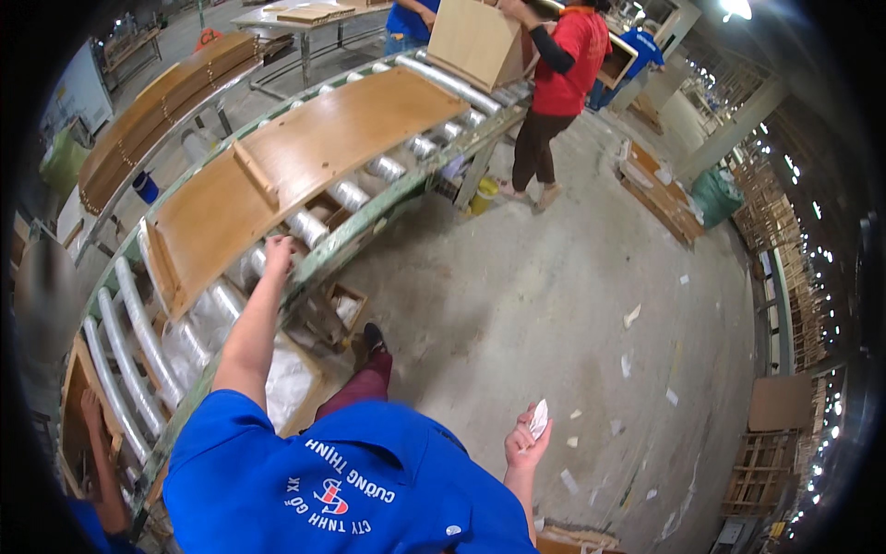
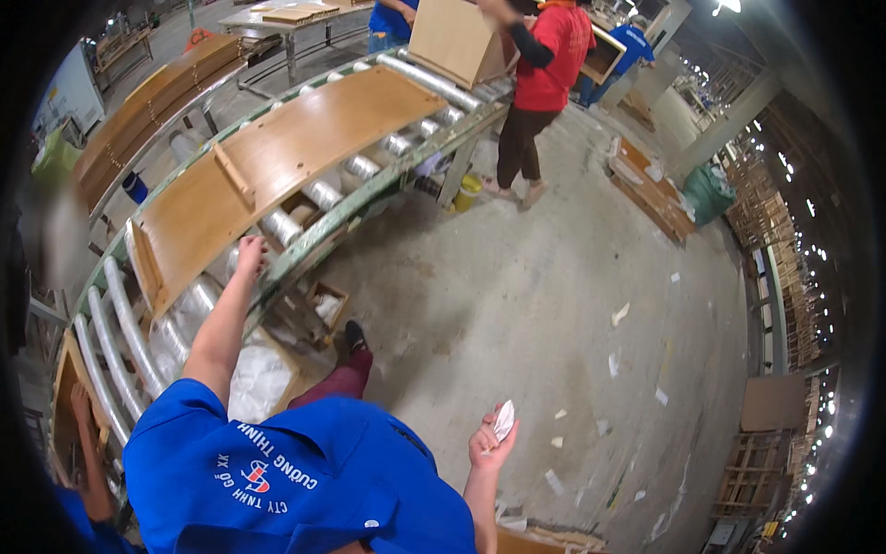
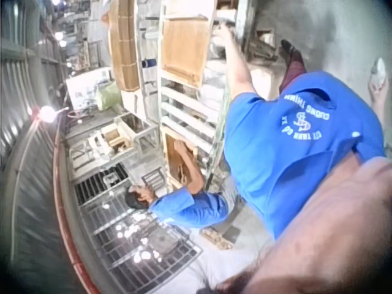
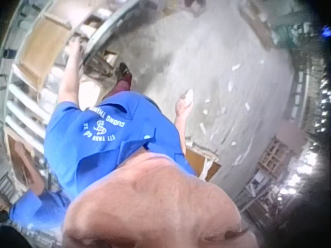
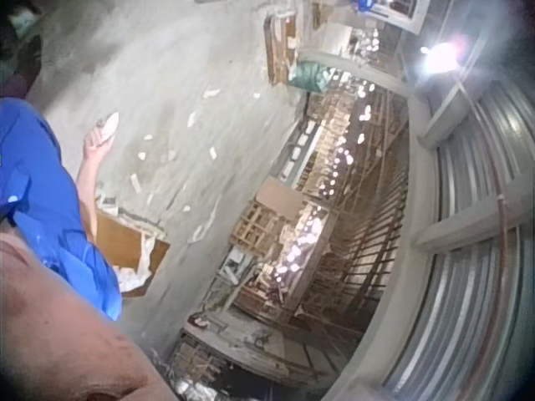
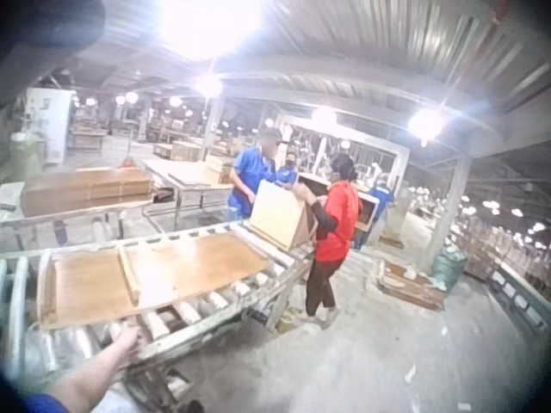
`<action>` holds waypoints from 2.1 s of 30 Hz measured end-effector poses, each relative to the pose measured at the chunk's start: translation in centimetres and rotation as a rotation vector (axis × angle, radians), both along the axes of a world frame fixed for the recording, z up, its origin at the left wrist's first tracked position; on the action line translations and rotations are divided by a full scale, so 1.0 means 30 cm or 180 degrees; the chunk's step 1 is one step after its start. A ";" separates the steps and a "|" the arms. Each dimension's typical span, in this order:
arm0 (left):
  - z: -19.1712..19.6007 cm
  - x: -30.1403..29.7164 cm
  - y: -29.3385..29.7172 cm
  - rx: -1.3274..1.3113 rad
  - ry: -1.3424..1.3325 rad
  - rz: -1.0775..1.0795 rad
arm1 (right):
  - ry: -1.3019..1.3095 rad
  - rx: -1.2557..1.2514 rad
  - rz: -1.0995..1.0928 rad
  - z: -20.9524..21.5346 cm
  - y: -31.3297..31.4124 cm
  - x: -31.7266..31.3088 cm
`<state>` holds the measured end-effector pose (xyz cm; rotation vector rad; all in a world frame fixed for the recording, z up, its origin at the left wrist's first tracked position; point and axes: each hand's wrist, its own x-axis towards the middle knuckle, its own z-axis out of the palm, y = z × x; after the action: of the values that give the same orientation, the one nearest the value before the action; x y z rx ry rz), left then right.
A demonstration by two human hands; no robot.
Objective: The person wipes the surface of large wooden panels with a white cloth in a workshop setting. They remove protective plastic film from the panels and wipe them down, moving between different workstations and conveyor rollers. A coworker is seen using a drill on a wooden frame nearby.
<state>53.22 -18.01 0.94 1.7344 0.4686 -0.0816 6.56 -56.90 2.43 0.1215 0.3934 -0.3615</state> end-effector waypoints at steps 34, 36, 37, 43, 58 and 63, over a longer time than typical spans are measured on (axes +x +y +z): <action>0.184 0.395 -0.074 0.4503 0.0620 -0.2019 | -0.0555 0.0056 0.1393 0.056 -0.707 1.467; 0.203 0.397 -0.200 0.5250 0.0644 -0.2220 | -0.0866 0.0161 0.1430 0.034 -0.858 1.470; 0.211 0.384 -0.262 0.5410 0.0643 -0.2078 | -0.0868 0.0159 0.1272 0.043 -0.935 1.467; 0.166 0.410 -0.777 0.3825 -0.0724 -0.0779 | -0.0929 -0.0152 0.0490 0.132 -1.473 1.308; 0.068 0.889 -2.468 0.2167 -0.1304 -0.2664 | 0.0081 -0.0427 -0.1057 0.018 -2.417 1.058; -0.096 0.997 -3.314 0.1828 -0.0639 -0.3869 | -0.0235 -0.0100 -0.2090 -0.076 -2.637 0.830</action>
<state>83.12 -117.41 -1.94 2.3308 -0.8408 -0.6776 31.46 -136.02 0.14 0.2328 0.2659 -1.0072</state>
